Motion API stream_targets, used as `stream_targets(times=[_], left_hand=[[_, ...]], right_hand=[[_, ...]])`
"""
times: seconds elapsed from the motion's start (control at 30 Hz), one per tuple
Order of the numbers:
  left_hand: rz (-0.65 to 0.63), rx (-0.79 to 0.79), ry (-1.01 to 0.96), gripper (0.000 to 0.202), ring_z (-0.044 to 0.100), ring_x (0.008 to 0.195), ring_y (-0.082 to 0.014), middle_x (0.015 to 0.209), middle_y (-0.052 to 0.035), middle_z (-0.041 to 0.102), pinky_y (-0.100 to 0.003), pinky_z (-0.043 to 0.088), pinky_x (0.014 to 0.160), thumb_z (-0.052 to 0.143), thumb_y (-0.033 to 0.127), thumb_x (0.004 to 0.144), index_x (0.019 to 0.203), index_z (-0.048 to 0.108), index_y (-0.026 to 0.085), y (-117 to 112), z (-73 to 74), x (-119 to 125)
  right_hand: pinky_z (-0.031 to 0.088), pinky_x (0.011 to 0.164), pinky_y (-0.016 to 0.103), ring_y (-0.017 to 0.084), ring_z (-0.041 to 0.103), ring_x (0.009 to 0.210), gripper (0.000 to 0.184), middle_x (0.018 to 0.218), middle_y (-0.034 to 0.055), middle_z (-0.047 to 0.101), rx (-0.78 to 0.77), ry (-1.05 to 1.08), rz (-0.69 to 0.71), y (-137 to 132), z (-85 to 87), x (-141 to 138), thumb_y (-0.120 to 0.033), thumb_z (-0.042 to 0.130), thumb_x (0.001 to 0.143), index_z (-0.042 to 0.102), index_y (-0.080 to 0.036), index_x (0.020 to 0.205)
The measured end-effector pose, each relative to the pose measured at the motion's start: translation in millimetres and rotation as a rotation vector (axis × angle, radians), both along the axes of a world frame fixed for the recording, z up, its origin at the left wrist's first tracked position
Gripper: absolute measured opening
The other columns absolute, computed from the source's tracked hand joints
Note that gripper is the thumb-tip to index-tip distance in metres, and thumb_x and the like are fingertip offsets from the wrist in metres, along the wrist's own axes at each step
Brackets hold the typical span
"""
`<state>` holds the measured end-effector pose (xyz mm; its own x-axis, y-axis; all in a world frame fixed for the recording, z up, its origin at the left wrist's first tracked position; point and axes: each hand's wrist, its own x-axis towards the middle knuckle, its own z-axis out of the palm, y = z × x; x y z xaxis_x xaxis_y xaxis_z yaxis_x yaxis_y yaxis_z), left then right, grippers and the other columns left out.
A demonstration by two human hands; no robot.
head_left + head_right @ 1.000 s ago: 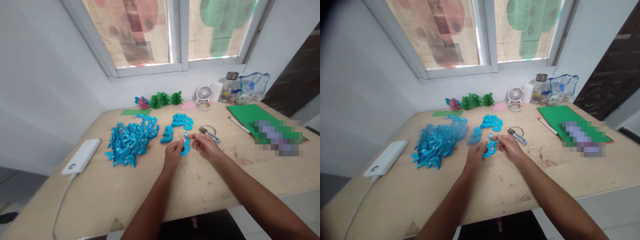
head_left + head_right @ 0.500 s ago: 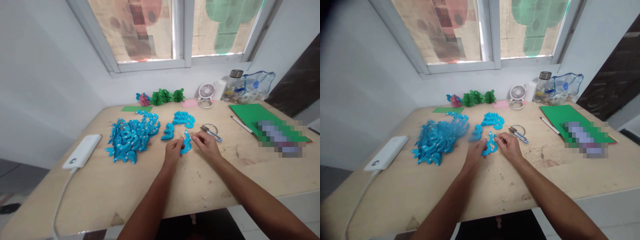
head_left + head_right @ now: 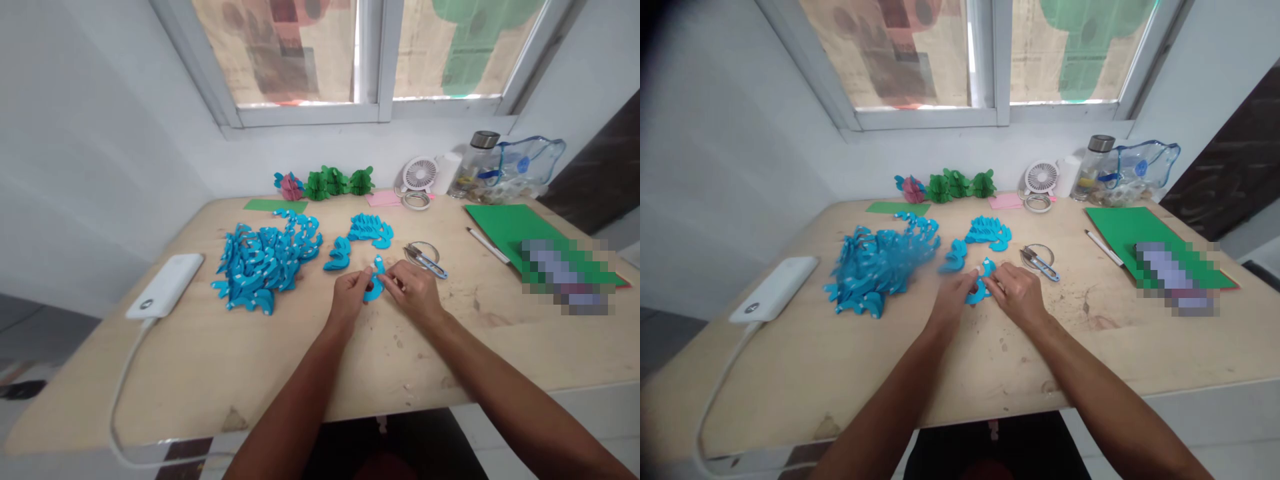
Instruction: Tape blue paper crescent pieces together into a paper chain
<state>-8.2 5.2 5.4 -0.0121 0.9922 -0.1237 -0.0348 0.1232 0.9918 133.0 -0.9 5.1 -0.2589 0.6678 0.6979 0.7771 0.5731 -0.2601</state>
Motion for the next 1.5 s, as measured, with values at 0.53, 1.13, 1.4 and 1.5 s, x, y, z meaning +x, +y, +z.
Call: stream_targets(times=[0.53, 1.13, 1.4, 1.5], left_hand=[[-0.040, 0.031, 0.037, 0.051, 0.036, 0.043, -0.0078, 0.044, 0.0029, 0.039, -0.021, 0.030, 0.041, 0.054, 0.061, 0.065, 0.044, 0.042, 0.016, 2.1, 7.4, -5.2], [-0.118, 0.054, 0.134, 0.043, 0.029, 0.046, -0.0077, 0.044, 0.0040, 0.031, -0.021, 0.023, 0.043, 0.054, 0.047, 0.070, 0.043, 0.040, 0.017, 4.2, 7.0, -9.7], [-0.083, -0.010, 0.093, 0.044, 0.031, 0.044, -0.0075, 0.042, 0.0045, 0.033, -0.021, 0.026, 0.042, 0.059, 0.047, 0.068, 0.042, 0.041, 0.016, 4.5, 13.0, -10.1], [-0.095, -0.015, 0.080, 0.045, 0.034, 0.043, -0.0080, 0.042, 0.0043, 0.035, -0.021, 0.029, 0.042, 0.059, 0.050, 0.067, 0.043, 0.042, 0.016, 4.7, 12.5, -10.5]], right_hand=[[0.038, 0.056, 0.025, 0.012, 0.051, 0.059, 0.025, 0.067, 0.0050, 0.061, -0.152, 0.078, 0.125, 1.2, -2.2, 2.6, -0.032, 0.051, 0.087, 0.059, -0.018, 0.068], [0.036, 0.054, 0.025, 0.011, 0.047, 0.055, 0.027, 0.062, 0.0037, 0.058, -0.068, 0.052, 0.089, -2.2, 3.6, -0.4, -0.031, 0.051, 0.087, 0.056, -0.018, 0.063], [0.036, 0.055, 0.025, 0.012, 0.049, 0.057, 0.026, 0.063, 0.0036, 0.058, -0.148, 0.088, 0.148, -1.0, 2.4, 0.2, -0.034, 0.052, 0.086, 0.060, -0.019, 0.066], [0.036, 0.054, 0.025, 0.012, 0.048, 0.057, 0.025, 0.062, 0.0030, 0.056, -0.154, 0.084, 0.174, -0.8, 2.6, 0.3, -0.034, 0.053, 0.085, 0.060, -0.019, 0.066]])
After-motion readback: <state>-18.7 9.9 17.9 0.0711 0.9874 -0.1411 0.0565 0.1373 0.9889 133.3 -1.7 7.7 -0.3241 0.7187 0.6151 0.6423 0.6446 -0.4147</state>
